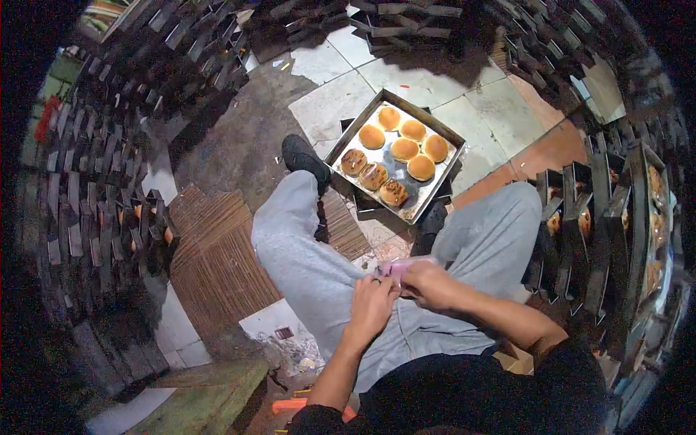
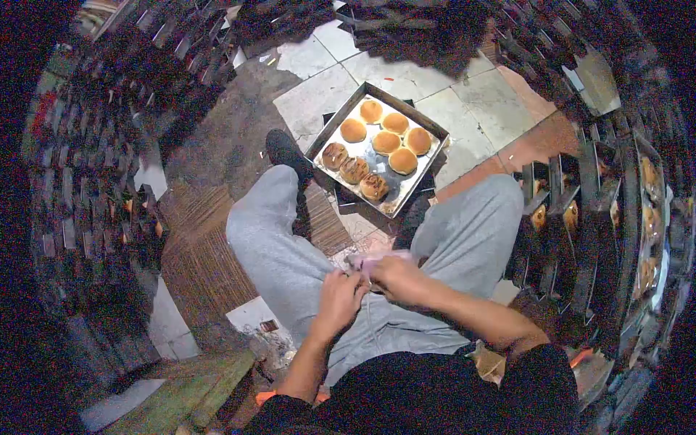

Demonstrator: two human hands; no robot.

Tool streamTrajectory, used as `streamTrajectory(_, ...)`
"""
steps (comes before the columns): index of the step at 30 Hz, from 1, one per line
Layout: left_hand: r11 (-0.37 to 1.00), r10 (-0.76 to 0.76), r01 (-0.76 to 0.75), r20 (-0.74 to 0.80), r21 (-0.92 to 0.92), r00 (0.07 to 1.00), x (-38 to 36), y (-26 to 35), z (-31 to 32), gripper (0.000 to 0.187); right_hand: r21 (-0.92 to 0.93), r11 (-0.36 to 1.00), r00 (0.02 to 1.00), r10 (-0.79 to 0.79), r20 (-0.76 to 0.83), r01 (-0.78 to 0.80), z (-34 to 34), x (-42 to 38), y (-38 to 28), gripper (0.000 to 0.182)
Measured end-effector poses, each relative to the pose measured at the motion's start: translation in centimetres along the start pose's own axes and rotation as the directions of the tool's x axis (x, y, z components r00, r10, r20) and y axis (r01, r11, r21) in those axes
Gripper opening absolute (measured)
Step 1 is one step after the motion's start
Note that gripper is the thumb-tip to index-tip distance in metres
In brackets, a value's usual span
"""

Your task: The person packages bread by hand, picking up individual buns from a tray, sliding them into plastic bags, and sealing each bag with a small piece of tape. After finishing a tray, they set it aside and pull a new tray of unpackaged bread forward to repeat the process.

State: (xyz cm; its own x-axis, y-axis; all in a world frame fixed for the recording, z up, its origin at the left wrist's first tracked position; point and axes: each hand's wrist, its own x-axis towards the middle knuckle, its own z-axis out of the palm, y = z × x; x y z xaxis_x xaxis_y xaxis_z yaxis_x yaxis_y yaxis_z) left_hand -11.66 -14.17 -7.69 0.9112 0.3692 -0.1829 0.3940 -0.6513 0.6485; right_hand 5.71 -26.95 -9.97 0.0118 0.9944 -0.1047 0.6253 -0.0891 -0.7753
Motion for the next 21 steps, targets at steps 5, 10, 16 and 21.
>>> streamTrajectory(5,0.997,-0.014,0.011,-0.047,-0.077,0.999,0.1,1.1,0.0,0.022,-0.008,1.000,1.000,0.002,-0.021,-0.003,0.2,-1.5,-1.7,0.026)
streamTrajectory(10,0.977,0.097,-0.107,-0.065,-0.186,0.993,4.7,0.6,-2.3,0.021,-0.016,0.996,0.949,-0.092,-0.300,0.092,-10.5,0.4,-3.7,0.031)
streamTrajectory(16,0.870,0.490,-0.462,-0.187,0.174,0.852,10.3,3.5,-9.7,0.030,0.094,0.992,0.956,-0.056,-0.289,0.087,-11.8,0.4,-5.6,0.057)
streamTrajectory(21,0.839,0.503,-0.463,-0.084,0.285,0.860,9.8,6.4,-11.6,0.054,-0.150,0.989,0.957,-0.051,-0.287,0.008,-8.7,3.4,-3.3,0.085)
